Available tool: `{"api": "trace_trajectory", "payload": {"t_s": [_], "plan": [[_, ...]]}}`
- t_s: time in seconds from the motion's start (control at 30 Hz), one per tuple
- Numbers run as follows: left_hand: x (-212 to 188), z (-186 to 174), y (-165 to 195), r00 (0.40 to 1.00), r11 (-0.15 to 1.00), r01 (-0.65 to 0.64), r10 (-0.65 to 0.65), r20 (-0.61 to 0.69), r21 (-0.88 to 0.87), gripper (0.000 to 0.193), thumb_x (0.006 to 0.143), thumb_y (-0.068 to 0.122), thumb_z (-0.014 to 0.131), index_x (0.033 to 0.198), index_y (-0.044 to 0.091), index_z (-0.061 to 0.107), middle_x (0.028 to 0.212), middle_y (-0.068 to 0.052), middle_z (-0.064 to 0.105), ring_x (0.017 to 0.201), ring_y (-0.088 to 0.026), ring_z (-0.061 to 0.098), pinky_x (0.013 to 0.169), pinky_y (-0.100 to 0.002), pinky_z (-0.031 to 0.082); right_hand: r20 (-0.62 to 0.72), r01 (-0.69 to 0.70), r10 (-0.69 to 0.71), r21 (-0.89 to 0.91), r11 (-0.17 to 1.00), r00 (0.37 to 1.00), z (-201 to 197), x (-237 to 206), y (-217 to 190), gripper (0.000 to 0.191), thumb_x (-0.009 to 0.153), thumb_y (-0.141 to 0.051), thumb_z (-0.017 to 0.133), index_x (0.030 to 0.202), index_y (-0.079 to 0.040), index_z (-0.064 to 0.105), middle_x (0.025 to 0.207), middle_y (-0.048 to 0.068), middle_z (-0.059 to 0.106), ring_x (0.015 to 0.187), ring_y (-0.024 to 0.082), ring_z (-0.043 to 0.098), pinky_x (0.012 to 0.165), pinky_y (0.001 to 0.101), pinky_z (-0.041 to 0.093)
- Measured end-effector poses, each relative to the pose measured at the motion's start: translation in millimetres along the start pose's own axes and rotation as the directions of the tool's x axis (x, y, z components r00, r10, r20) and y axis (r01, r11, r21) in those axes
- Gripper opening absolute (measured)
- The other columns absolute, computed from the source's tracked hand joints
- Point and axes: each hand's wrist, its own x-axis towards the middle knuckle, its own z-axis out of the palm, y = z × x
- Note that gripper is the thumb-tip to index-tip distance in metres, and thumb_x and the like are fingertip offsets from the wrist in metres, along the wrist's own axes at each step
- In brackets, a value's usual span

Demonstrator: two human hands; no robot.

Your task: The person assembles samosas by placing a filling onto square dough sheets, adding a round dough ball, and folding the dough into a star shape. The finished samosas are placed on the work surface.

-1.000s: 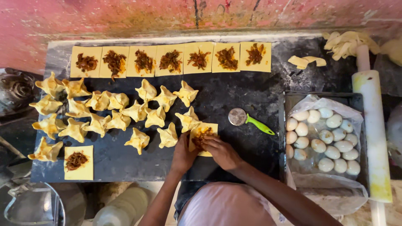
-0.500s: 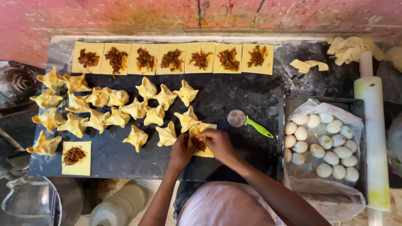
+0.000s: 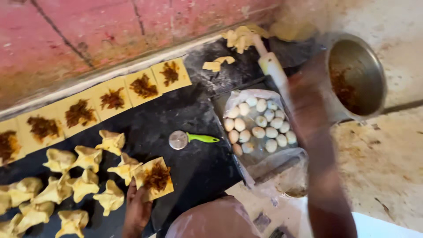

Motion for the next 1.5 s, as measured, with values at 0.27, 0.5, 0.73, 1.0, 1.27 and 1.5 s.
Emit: {"api": "trace_trajectory", "payload": {"t_s": [0.27, 0.5, 0.73, 1.0, 1.27, 1.5], "plan": [[-5, 23, 4, 0.961, 0.900, 0.157, -0.045, 0.272, -0.407, 0.063, 0.088, 0.007, 0.061, 0.149, 0.007, 0.043, 0.139, -0.013, 0.060, 0.127, -0.033, 0.058, 0.105, -0.051, 0.049, -0.181, -0.153, -0.180, -0.975, 0.159, 0.967, -139, 93, 19, 0.030, 0.099, -0.020, 0.064, 0.122, -0.002, 0.069, 0.110, 0.006, 0.072, 0.099, 0.012, 0.068, 0.090, 0.0269, 0.054], [-28, 119, 49, 0.910, 0.834, 0.264, -0.049, 0.412, -0.484, 0.062, 0.089, 0.002, 0.061, 0.148, 0.010, 0.044, 0.141, -0.015, 0.058, 0.128, -0.034, 0.058, 0.104, -0.053, 0.052, 0.103, -0.002, 0.061, -0.495, 0.869, 0.993, 30, -62, 82, 0.037, 0.100, -0.029, 0.061, 0.126, -0.004, 0.067, 0.112, 0.003, 0.072, 0.101, 0.009, 0.066, 0.091, 0.0258, 0.053], [-48, 188, 70, 0.919, 0.913, 0.178, -0.021, 0.395, -0.367, 0.047, 0.100, 0.006, 0.058, 0.145, 0.017, 0.051, 0.132, -0.006, 0.064, 0.118, -0.021, 0.065, 0.098, -0.040, 0.057, 0.486, -0.670, 0.515, 0.221, 0.709, 0.706, 173, -162, 67, 0.044, 0.101, -0.039, 0.056, 0.126, -0.004, 0.066, 0.114, 0.003, 0.072, 0.101, 0.007, 0.066, 0.089, 0.0266, 0.054], [-49, 210, 45, 0.967, 0.946, -0.024, 0.104, 0.233, -0.324, 0.035, 0.104, 0.010, 0.055, 0.138, 0.004, 0.055, 0.126, -0.010, 0.068, 0.113, -0.019, 0.068, 0.095, -0.036, 0.059, 0.344, -0.438, 0.355, 0.203, 0.876, 0.869, 178, -153, 73, 0.024, 0.105, -0.025, 0.064, 0.107, -0.002, 0.069, 0.092, 0.001, 0.070, 0.081, 0.005, 0.063, 0.071, 0.0242, 0.053], [-67, 228, 61, 0.971, 0.950, 0.084, -0.009, 0.240, -0.301, 0.048, 0.097, 0.017, 0.059, 0.143, 0.008, 0.051, 0.132, -0.011, 0.066, 0.121, -0.024, 0.064, 0.100, -0.042, 0.055, 0.339, -0.433, 0.370, 0.131, 0.892, 0.865, 157, -129, 40, 0.023, 0.101, -0.024, 0.065, 0.107, -0.002, 0.072, 0.091, -0.002, 0.073, 0.079, 0.003, 0.062, 0.070, 0.0239, 0.053], [-33, 226, 73, 0.759, 0.802, 0.388, 0.001, 0.651, -0.454, 0.080, 0.101, 0.056, 0.055, 0.160, 0.007, 0.033, 0.154, -0.018, 0.043, 0.138, -0.034, 0.047, 0.114, -0.047, 0.041, 0.612, 0.197, 0.096, -0.393, 0.898, 0.785, 152, -95, 7, 0.022, 0.100, -0.022, 0.068, 0.112, -0.004, 0.072, 0.095, 0.014, 0.074, 0.078, 0.029, 0.072, 0.068, 0.0346, 0.054]]}}
